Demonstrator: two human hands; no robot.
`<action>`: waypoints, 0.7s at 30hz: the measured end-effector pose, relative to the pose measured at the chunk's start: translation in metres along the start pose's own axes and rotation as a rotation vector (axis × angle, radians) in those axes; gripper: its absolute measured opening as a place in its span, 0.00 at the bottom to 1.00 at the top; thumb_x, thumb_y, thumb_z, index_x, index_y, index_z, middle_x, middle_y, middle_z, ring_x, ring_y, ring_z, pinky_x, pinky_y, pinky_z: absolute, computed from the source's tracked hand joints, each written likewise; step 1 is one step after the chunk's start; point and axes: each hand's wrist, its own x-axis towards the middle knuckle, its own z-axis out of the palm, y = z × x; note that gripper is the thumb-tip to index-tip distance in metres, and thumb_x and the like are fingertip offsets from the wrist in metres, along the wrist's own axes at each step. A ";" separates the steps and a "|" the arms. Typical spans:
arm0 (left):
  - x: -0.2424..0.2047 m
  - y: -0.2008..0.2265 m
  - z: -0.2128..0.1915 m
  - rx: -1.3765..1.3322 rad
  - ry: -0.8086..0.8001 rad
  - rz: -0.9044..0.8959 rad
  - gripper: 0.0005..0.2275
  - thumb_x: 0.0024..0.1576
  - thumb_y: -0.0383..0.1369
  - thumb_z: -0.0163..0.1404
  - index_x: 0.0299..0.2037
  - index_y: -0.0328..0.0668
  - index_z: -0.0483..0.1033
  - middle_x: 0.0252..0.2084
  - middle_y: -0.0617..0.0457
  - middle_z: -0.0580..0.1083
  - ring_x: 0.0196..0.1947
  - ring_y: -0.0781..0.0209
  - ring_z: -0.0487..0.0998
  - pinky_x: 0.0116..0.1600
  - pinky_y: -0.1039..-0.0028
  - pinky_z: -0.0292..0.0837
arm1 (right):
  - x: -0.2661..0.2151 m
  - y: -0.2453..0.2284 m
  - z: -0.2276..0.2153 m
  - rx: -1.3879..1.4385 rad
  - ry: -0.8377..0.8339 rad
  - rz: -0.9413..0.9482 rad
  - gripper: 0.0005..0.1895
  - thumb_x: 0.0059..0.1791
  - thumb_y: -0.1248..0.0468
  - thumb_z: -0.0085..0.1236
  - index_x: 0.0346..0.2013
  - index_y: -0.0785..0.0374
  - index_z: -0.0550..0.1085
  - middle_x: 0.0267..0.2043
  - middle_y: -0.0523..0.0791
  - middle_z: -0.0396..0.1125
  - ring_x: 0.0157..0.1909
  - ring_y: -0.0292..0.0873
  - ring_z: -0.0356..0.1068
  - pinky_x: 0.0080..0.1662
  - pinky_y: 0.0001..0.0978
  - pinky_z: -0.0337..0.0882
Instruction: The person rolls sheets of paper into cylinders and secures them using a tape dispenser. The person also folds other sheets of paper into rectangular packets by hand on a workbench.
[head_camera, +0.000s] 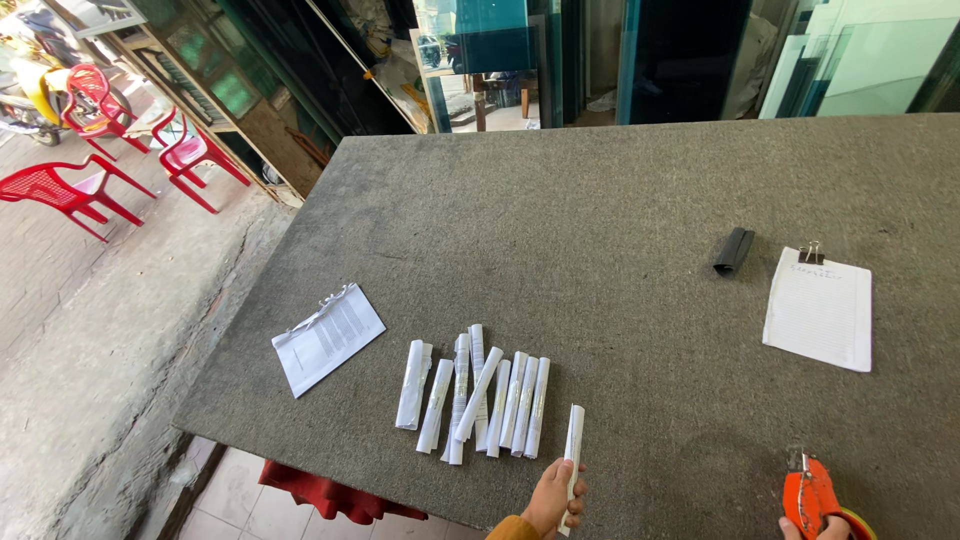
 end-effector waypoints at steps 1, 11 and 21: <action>-0.006 0.004 0.000 -0.068 -0.031 0.005 0.15 0.77 0.45 0.33 0.56 0.48 0.70 0.31 0.58 0.65 0.19 0.70 0.58 0.18 0.81 0.51 | 0.005 0.003 0.005 -0.051 -0.034 0.018 0.36 0.42 0.50 0.78 0.53 0.67 0.69 0.47 0.59 0.72 0.44 0.62 0.73 0.54 0.46 0.71; -0.058 0.061 0.033 0.202 -0.074 0.155 0.14 0.77 0.39 0.33 0.65 0.52 0.69 0.36 0.60 0.66 0.24 0.72 0.59 0.24 0.82 0.51 | 0.049 -0.161 -0.160 0.105 -0.747 0.150 0.39 0.51 0.35 0.54 0.71 0.49 0.78 0.64 0.51 0.82 0.67 0.57 0.78 0.64 0.43 0.69; -0.124 0.102 0.093 0.688 -0.275 0.618 0.22 0.75 0.36 0.33 0.80 0.48 0.58 0.39 0.55 0.66 0.31 0.65 0.60 0.37 0.71 0.61 | 0.023 -0.292 -0.251 0.594 -1.093 0.000 0.30 0.50 0.50 0.59 0.61 0.65 0.80 0.48 0.50 0.78 0.43 0.48 0.74 0.49 0.39 0.67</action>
